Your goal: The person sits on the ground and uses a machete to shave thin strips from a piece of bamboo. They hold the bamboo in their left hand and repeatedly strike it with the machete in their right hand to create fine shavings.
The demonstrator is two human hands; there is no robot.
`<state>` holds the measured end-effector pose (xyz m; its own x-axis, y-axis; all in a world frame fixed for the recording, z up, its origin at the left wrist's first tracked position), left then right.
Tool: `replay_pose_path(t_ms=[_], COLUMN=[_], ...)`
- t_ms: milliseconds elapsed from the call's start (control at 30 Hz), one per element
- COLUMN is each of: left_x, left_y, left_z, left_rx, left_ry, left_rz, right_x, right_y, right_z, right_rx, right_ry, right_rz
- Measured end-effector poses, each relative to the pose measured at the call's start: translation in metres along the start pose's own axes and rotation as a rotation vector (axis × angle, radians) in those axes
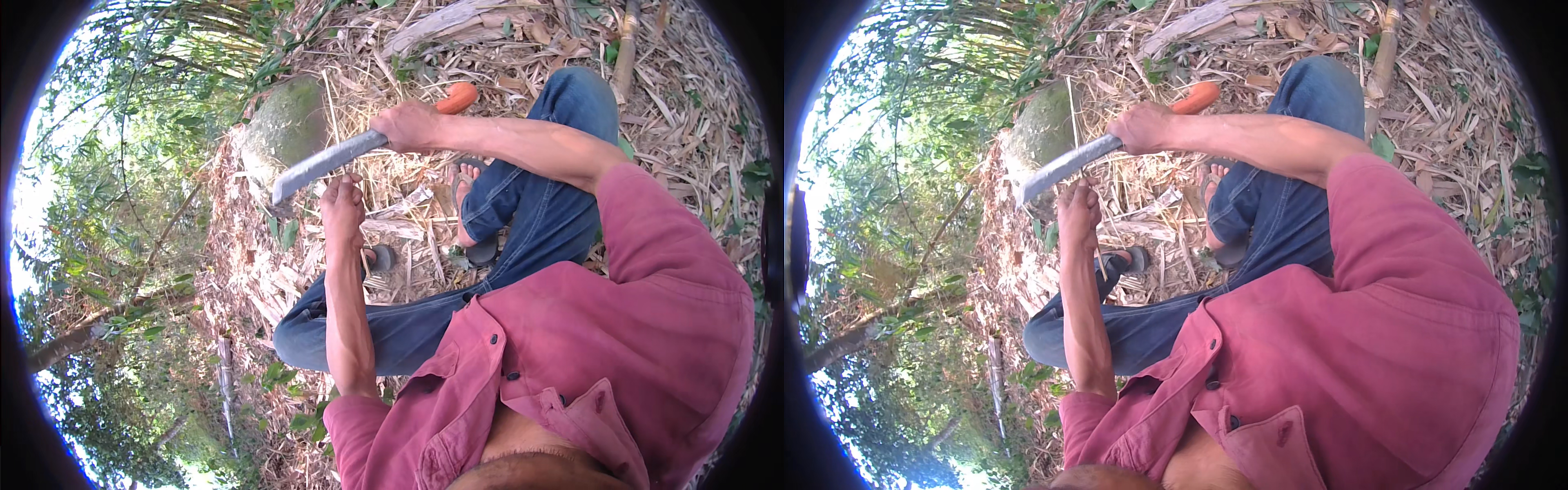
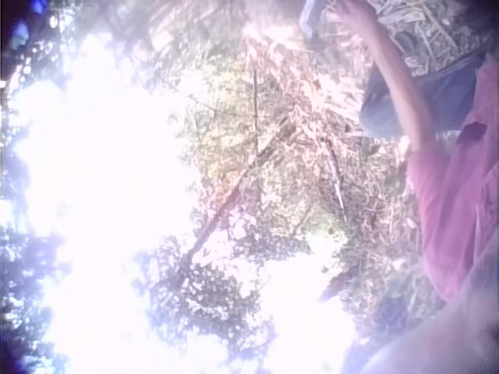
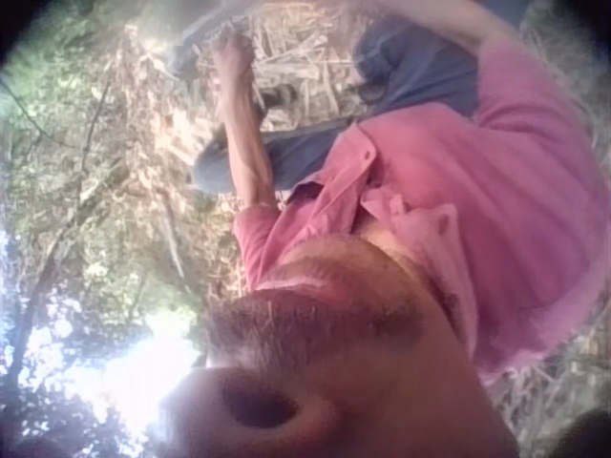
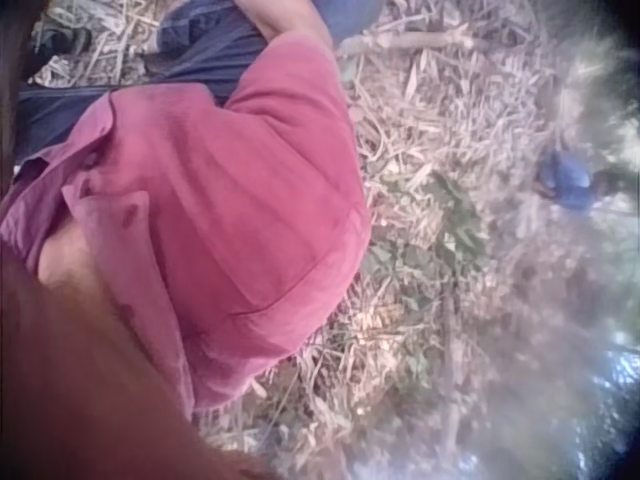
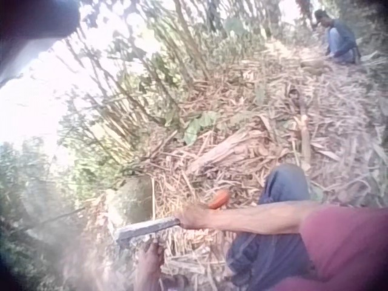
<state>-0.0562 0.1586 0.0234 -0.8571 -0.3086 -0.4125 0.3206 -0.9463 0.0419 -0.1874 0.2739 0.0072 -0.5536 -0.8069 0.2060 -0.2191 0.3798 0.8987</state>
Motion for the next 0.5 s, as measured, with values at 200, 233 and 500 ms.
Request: replay_pose_path(t_ms=[200,233,500], left_x=[-0.023,-0.025,-0.031], left_y=[0.005,0.005,0.007], left_z=[-0.019,-0.019,-0.021], left_rx=[-0.016,-0.024,-0.036], left_ry=[-0.026,-0.036,-0.014], left_rz=[-0.097,-0.114,-0.108], right_x=[0.005,0.007,0.02], right_y=[0.013,0.01,-0.01], right_z=[0.033,0.036,0.064], right_rx=[0.052,0.053,0.072], right_ry=[-0.085,-0.084,-0.164], right_rz=[-0.002,0.003,-0.042])
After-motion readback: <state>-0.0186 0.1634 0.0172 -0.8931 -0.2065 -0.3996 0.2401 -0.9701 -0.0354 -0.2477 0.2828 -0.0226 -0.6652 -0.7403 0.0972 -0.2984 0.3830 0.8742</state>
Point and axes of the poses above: each hand's wrist, its own x-axis towards the middle knuckle, its own y-axis out of the back of the hand, z = x × y, the point moved 7 cm from there along x, towards the middle knuckle, and after that the axes turned 3 degrees about -z, right-handed, at the moved point
